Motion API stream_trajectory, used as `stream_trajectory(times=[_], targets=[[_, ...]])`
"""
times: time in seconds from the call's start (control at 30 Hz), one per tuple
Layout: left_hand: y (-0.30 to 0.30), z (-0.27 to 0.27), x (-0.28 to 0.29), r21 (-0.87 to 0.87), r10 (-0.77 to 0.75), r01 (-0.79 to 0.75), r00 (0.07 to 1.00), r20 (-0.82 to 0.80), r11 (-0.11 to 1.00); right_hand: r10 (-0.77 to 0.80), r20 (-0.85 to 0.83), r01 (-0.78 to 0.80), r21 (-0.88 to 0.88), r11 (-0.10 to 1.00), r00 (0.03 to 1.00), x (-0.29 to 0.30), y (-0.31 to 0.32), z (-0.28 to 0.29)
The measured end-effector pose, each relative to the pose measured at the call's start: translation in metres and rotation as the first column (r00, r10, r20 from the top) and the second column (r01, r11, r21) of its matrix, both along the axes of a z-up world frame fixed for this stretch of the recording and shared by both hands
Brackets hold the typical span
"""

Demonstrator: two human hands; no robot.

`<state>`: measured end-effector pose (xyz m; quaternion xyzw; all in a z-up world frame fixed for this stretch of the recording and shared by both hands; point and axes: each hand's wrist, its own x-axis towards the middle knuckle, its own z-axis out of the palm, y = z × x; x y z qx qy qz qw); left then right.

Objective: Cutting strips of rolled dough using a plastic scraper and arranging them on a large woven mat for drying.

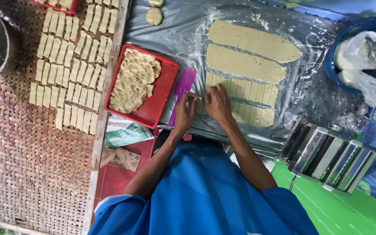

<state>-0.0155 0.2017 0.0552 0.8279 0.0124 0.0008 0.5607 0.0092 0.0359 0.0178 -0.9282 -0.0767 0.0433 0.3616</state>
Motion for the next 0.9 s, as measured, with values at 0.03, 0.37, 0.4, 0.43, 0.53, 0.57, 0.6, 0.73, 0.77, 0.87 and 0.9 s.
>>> stream_trajectory(times=[0.03,0.37,0.4,0.43,0.53,0.57,0.6,0.73,0.77,0.87,0.9], targets=[[0.0,0.002,-0.001,-0.003,-0.006,0.006,1.0,0.0,1.0,-0.006,0.0,0.006,-0.003,1.0,1.0,-0.001,0.0,-0.003],[0.072,0.02,-0.02,-0.482,0.105,-0.091,0.995,0.002,0.871,-0.079,0.139,0.075,0.035,0.997,0.987,-0.043,0.039,0.053],[0.087,0.011,-0.023,-0.532,0.093,-0.079,0.996,0.0,0.843,-0.129,0.115,0.119,0.09,0.989,0.985,-0.049,0.053,0.071],[0.104,0.019,-0.032,-0.529,0.102,-0.085,0.995,0.001,0.844,-0.121,0.115,0.11,0.093,0.99,0.986,-0.058,0.069,0.085],[0.162,0.028,-0.059,-0.566,0.067,-0.114,0.992,-0.102,0.817,-0.178,0.134,0.155,0.17,0.973,0.975,-0.083,0.126,0.119],[0.184,0.02,-0.066,-0.591,0.034,-0.18,0.968,-0.249,0.787,-0.176,0.076,0.151,0.263,0.953,0.981,-0.09,0.146,0.127],[0.204,0.012,-0.073,-0.605,-0.008,-0.249,0.921,-0.389,0.757,-0.168,0.017,0.151,0.354,0.923,0.986,-0.097,0.165,0.136],[0.288,0.032,-0.114,-0.597,-0.106,-0.235,0.871,-0.479,0.767,-0.089,-0.086,0.119,0.448,0.886,0.992,-0.119,0.257,0.139],[0.304,0.023,-0.124,-0.612,-0.127,-0.255,0.851,-0.51,0.749,-0.034,-0.144,0.106,0.524,0.845,0.989,-0.122,0.278,0.128],[0.351,-0.005,-0.149,-0.602,-0.156,-0.27,0.814,-0.56,0.752,0.122,-0.242,0.072,0.663,0.745,0.962,-0.124,0.336,0.117],[0.363,-0.016,-0.162,-0.576,-0.177,-0.258,0.787,-0.591,0.776,0.204,-0.29,0.074,0.722,0.688,0.935,-0.128,0.352,0.116]])
